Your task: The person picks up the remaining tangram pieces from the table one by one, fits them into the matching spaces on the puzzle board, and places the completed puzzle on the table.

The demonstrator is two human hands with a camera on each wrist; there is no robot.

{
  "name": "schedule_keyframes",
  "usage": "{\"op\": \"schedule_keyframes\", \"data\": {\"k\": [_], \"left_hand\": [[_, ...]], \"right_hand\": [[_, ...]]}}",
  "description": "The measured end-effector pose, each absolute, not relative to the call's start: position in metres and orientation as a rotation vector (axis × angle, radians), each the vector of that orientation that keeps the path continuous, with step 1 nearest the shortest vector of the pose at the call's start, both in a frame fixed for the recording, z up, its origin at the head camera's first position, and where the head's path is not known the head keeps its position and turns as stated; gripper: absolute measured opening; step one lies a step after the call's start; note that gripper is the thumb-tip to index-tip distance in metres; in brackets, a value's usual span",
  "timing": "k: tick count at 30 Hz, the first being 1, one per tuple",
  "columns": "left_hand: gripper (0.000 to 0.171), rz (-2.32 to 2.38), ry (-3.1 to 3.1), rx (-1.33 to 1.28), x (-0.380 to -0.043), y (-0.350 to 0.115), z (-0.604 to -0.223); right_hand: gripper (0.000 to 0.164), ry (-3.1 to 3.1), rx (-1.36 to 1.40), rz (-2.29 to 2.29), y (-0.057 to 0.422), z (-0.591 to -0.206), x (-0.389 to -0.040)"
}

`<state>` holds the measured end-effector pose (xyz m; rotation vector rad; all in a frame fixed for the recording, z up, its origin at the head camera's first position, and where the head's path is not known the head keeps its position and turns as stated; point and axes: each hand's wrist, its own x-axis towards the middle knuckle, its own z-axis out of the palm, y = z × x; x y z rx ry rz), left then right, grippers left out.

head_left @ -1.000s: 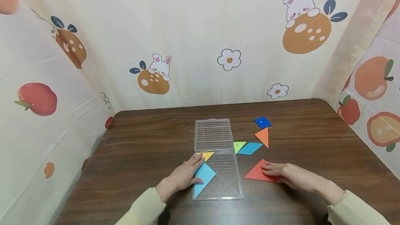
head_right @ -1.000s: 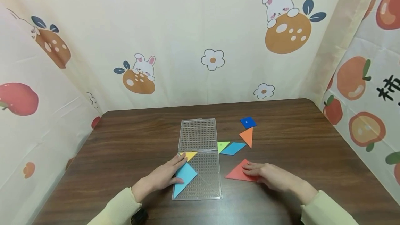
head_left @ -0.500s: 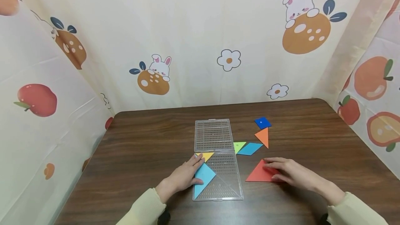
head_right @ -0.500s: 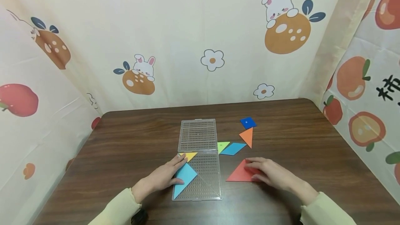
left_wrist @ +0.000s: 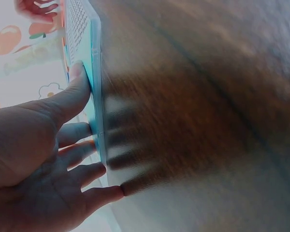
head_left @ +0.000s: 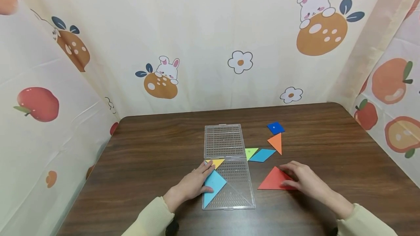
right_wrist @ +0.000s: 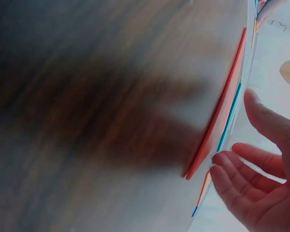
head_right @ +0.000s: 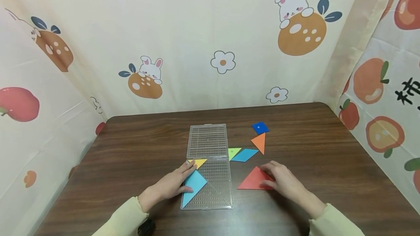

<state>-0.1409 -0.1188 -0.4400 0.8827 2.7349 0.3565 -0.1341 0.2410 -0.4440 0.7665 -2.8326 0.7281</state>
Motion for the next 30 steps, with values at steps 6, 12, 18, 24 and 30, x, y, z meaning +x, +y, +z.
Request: {"op": "schedule_keyframes", "data": {"k": [6, 12, 18, 24, 30], "left_hand": [[0.070, 0.355, 2.732, 0.880, -0.141, -0.119, -0.440], [0.070, 0.359, 2.730, 0.873, -0.141, -0.119, -0.440], [0.070, 0.362, 2.729, 0.875, -0.141, -0.119, -0.441], [0.070, 0.362, 2.723, 0.867, -0.140, -0.119, -0.441], [0.069, 0.368, 2.720, 0.858, -0.141, -0.118, -0.440]], "right_hand": [[0.050, -2.953, 0.635, 0.776, 0.239, -0.440, -0.134], [0.052, -3.007, 0.600, 0.757, 0.238, -0.439, -0.135], [0.051, -3.048, 0.562, 0.772, 0.236, -0.439, -0.136], [0.047, -3.118, 0.494, 0.803, 0.233, -0.438, -0.140], [0.046, -3.186, 0.385, 0.812, 0.230, -0.434, -0.143]]}}
